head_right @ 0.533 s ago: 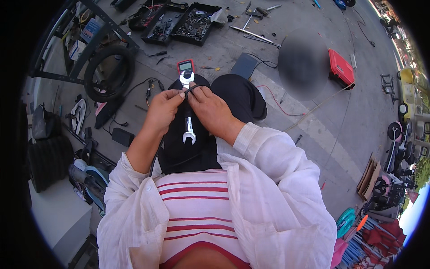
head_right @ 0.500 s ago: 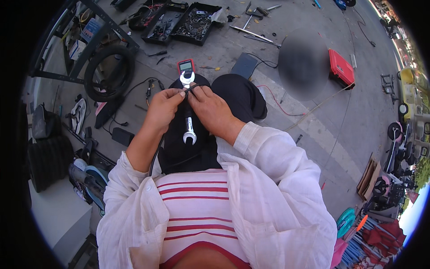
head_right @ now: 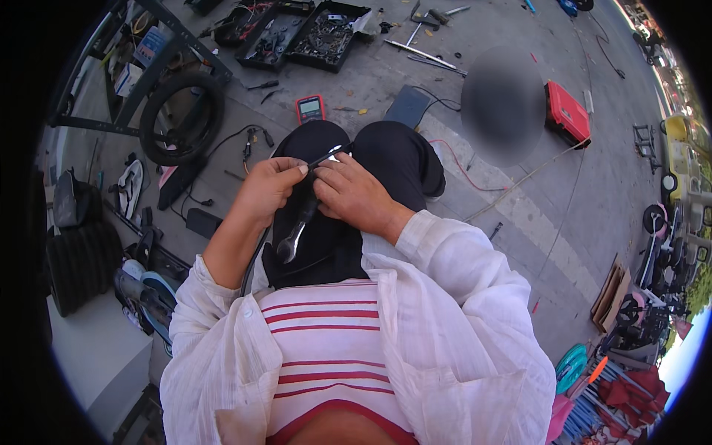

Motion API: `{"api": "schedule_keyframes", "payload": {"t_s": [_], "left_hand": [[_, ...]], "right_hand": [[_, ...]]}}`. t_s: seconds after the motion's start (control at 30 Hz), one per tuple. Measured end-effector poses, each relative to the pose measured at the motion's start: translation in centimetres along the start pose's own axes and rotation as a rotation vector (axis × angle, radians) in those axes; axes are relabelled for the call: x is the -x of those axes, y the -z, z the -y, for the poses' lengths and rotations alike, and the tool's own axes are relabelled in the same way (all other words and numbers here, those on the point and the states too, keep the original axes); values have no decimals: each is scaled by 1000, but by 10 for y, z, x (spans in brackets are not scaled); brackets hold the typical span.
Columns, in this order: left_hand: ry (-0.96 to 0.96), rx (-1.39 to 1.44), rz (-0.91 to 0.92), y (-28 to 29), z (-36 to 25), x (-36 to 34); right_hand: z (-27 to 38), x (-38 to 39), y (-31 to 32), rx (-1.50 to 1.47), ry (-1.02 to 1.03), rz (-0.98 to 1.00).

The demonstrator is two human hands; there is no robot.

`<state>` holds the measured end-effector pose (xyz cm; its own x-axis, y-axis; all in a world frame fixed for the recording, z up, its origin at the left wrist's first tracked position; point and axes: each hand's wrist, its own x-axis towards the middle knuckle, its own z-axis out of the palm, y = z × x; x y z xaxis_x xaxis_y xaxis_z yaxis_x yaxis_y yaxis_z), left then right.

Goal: The person uses a multimeter to test a small black electronic component, then strips and twists wires with pliers and a wrench. They wrap the connection with black electrical tape and continue adjusting the wires.

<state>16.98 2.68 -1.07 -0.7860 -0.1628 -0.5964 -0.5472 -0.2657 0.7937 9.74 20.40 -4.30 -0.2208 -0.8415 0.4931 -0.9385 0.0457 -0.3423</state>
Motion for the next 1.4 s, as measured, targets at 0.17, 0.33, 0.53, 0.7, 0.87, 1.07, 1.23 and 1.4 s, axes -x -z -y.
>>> {"api": "schedule_keyframes", "payload": {"t_s": [0.17,0.33,0.53,0.7,0.87,1.07,1.23,1.4], "left_hand": [[8,30,6,1,3,1],[8,-12,64,-3,4,4],[-130,-109,80,-5,27,-2],[-219,-256,117,-16,23,10],[-480,-421,35,-13,33,11],[-421,-443,27,0,29,6],[-511,-444,-48,5,32,3],[-833,-907,-210,-4,25,18]], "right_hand": [[-2,11,0,25,0,-22],[2,16,8,-18,-4,-122],[7,6,30,-18,117,-62],[-5,-4,33,-122,13,-35],[-18,-15,27,-390,-352,106],[-24,-35,20,-548,-463,202],[-35,-41,7,-597,-500,286],[-44,-50,1,-665,-568,517]]}}
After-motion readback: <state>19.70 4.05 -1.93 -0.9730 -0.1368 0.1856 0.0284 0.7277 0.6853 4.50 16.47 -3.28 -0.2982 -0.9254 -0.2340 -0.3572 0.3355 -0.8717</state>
